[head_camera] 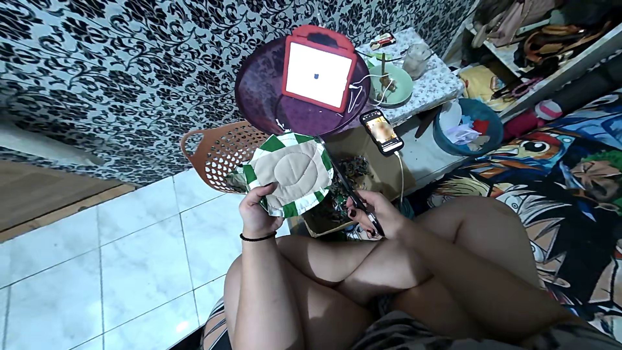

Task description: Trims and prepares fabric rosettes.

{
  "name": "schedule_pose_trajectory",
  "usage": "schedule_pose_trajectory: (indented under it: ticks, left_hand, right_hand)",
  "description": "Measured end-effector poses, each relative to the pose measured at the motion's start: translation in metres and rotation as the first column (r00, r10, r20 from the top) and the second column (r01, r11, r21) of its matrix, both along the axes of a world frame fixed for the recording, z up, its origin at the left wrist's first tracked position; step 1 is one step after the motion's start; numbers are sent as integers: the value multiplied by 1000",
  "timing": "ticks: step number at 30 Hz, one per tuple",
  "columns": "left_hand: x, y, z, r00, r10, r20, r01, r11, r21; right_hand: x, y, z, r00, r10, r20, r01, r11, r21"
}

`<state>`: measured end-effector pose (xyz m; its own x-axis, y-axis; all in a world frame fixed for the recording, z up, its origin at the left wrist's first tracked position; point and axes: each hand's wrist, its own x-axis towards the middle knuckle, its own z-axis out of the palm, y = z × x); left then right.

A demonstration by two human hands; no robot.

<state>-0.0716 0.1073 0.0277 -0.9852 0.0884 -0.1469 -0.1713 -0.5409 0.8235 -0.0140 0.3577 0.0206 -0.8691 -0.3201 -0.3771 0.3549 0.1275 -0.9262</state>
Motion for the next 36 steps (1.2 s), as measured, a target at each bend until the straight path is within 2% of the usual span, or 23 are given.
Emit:
schedule_pose_trajectory:
  ticks: [14,16,19,24,31,36]
  left_hand:
    - [0,-1,-1,1000,11,-9,-10,1000,13]
    - [-1,-3,-4,999,24,-43,-20,995,93]
    - [-7,-3,-16,989,-13,-146,56,955,292]
    - [-8,20,-16,994,47,-98,8,866,500]
    - [-3,43,-6,983,167,82,-184,806,563]
    - [-1,54,-11,980,180,-83,-102,819,565]
  right_hand:
    - [3,-4,3,997,-72,22,73,997,-18]
    - [3,-4,3,998,-59,33,60,997,-38]
    - [5,-8,1,999,-49,8,49,996,-68]
    - [4,-16,3,997,-31,-76,35,998,45]
    - [3,-15,1,998,-22,-63,27,996,84]
    - [4,-20,0,999,-28,-36,30,997,77]
